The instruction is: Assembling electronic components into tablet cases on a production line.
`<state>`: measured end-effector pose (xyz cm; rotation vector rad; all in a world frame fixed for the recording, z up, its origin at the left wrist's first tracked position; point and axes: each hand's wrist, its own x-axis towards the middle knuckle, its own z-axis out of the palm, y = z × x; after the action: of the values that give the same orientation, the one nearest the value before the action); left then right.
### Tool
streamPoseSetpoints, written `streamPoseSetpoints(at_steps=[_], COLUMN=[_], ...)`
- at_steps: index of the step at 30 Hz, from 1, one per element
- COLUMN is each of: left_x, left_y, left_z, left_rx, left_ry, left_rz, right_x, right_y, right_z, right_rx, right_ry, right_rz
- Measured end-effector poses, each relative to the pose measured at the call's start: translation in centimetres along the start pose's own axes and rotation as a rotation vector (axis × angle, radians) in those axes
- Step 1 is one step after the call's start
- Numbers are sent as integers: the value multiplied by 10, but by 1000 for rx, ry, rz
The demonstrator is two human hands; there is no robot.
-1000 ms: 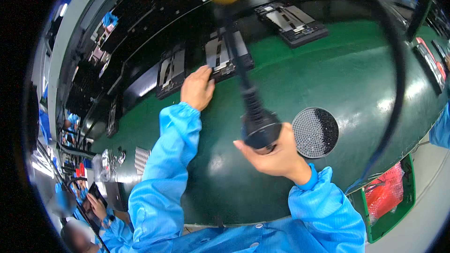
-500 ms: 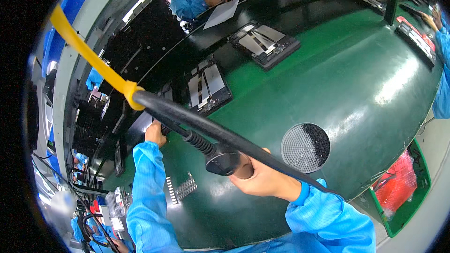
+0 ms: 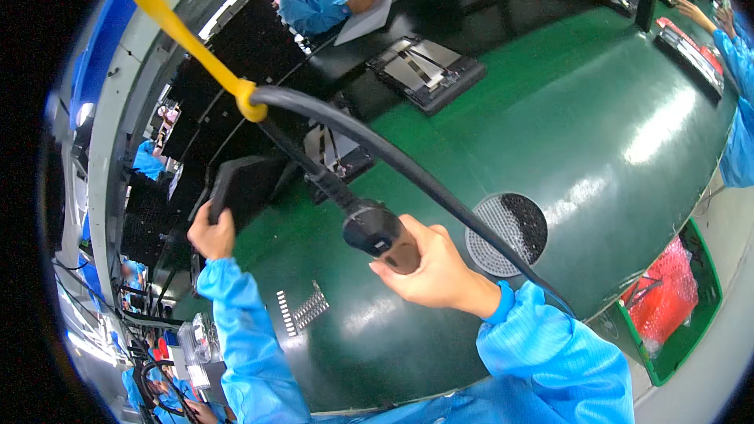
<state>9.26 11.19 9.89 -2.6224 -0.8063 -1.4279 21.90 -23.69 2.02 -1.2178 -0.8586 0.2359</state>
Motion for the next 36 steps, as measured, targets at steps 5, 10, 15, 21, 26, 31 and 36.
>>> streamPoseSetpoints(at_steps=[5,10,15,21,26,31,36], left_x=[-48,-106,-176,-208,-209,-220,-213], left_y=[40,110,151,145,154,178,170], left_z=[-59,-72,-89,-63,-10,-18,-20], left_rx=[-172,-233,-334,-613,-957,-861,-769], left_ry=[14,-241,-593,-695,-416,-418,-477], left_rz=[161,503,596,267,-325,-184,-60], right_x=[-2,1,8,-6,-10,-10,-6], right_y=[2,-12,-36,-21,-16,-12,-8], right_z=[-1,-25,-63,-83,-77,-76,-76], right_rx=[-53,26,45,69,24,-9,-25], right_ry=[-1,183,369,384,365,359,358], right_rz=[-5,45,-102,-145,-104,-82,-29])
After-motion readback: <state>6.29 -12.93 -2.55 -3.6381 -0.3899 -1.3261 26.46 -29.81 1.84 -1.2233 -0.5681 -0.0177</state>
